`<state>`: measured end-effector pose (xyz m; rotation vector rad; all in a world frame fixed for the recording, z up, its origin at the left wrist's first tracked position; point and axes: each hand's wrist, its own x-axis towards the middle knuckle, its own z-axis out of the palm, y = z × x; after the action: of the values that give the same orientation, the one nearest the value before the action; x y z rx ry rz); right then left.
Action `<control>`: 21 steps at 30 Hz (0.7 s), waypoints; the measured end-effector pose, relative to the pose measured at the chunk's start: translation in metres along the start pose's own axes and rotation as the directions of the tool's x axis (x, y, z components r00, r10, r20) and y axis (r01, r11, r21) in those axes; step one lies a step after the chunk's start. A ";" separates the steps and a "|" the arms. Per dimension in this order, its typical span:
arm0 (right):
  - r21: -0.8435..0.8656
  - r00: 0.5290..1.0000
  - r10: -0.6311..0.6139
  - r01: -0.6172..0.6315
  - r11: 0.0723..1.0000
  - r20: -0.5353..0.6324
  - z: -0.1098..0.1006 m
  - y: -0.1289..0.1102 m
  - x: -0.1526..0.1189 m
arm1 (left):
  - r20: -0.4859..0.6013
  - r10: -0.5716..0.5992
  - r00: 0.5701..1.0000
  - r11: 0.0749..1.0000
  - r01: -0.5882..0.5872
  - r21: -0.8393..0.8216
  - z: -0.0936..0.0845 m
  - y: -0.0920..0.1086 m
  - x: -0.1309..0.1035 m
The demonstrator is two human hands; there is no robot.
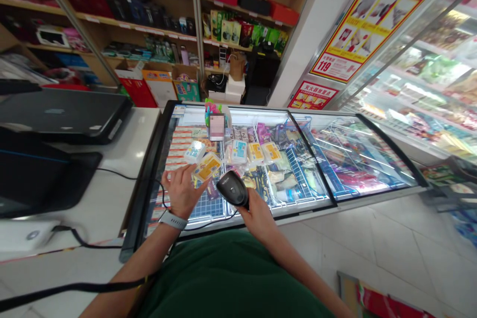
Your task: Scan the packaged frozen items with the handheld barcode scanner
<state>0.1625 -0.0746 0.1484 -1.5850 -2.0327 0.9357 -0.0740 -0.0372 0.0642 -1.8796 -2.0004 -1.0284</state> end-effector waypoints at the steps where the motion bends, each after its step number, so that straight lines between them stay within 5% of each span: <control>1: -0.005 1.000 0.005 -0.005 1.000 0.001 0.000 -0.001 0.000 | 0.005 -0.004 1.000 1.000 0.004 -0.001 0.000 0.000 0.000; 14: 0.009 1.000 0.015 -0.015 1.000 0.004 0.000 -0.002 0.000 | 0.085 -0.083 0.993 0.996 0.084 -0.016 -0.001 -0.001 -0.001; 17: 0.005 1.000 0.017 -0.017 1.000 0.005 -0.001 -0.001 0.000 | 0.122 -0.215 0.969 0.975 0.219 -0.019 0.008 -0.010 0.005; 21: -0.001 1.000 0.019 -0.019 1.000 0.013 -0.001 0.001 -0.002 | 0.174 -0.447 0.878 0.894 0.446 0.046 0.026 -0.032 0.029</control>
<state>0.1643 -0.0757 0.1489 -1.6050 -2.0304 0.9545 -0.1006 0.0031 0.0515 -1.5880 -2.6241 -0.9764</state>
